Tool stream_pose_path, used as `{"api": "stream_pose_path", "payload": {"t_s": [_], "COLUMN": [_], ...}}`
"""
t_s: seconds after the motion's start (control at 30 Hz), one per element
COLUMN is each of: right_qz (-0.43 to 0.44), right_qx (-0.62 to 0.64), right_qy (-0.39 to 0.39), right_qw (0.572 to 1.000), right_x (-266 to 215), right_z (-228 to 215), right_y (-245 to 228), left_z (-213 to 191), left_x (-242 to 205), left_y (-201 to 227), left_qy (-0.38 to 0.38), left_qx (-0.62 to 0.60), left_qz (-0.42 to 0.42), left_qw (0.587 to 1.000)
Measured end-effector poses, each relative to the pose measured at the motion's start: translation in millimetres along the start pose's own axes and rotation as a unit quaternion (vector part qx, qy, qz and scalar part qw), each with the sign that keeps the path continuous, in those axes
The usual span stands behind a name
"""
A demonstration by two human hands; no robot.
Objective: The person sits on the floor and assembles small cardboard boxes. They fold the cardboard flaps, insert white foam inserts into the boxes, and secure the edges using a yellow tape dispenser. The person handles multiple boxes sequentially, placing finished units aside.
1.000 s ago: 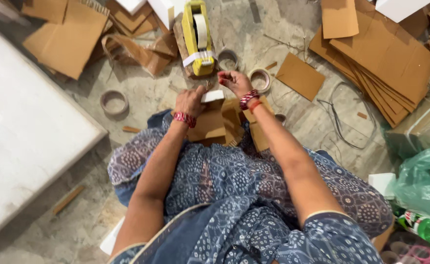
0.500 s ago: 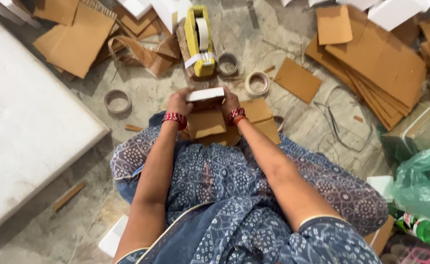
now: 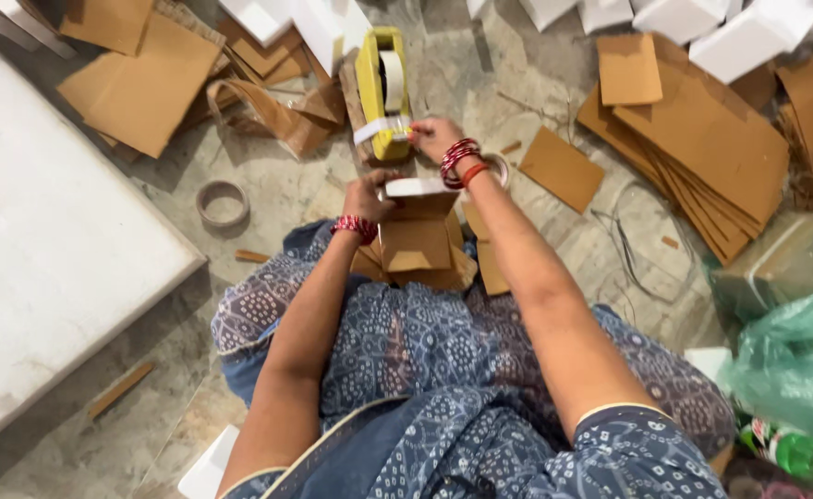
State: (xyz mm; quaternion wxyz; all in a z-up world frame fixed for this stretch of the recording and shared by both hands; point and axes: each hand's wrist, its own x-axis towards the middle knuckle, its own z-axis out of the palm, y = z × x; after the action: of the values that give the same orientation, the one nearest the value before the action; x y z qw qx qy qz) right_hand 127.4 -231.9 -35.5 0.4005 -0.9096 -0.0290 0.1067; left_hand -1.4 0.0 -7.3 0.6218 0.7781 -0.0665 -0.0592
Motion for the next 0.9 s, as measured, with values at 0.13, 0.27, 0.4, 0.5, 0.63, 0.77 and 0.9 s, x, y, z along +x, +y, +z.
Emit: {"api": "stream_pose_path", "payload": {"t_s": [0.13,0.27,0.4,0.5,0.63,0.77,0.9], "right_qz": [0.064,0.118,0.118,0.207,0.222,0.235,0.226], "right_qx": [0.1,0.093,0.25,0.408,0.492,0.491,0.466], "right_qy": [0.001,0.049,0.029,-0.03,-0.061,-0.053,-0.044], "right_qw": [0.993,0.987,0.961,0.889,0.839,0.837,0.854], "right_x": [32,8,-104,-164,-186,-181,-174], "right_z": [29,23,14,26,48,70,102], "right_y": [3,-17,-48,-58,-41,-6,30], "left_z": [-5,-4,1,4,5,2,1], "left_x": [13,16,23,24,16,15,14], "left_y": [-13,-20,-29,-34,-26,-19,-15], "left_qy": [-0.026,-0.04,-0.041,-0.042,-0.038,-0.042,-0.054], "left_qx": [-0.046,-0.053,-0.06,-0.056,-0.045,-0.061,0.014], "left_qz": [-0.015,-0.077,-0.084,-0.077,-0.05,-0.067,-0.09], "left_qw": [0.998,0.995,0.994,0.995,0.997,0.995,0.994]}}
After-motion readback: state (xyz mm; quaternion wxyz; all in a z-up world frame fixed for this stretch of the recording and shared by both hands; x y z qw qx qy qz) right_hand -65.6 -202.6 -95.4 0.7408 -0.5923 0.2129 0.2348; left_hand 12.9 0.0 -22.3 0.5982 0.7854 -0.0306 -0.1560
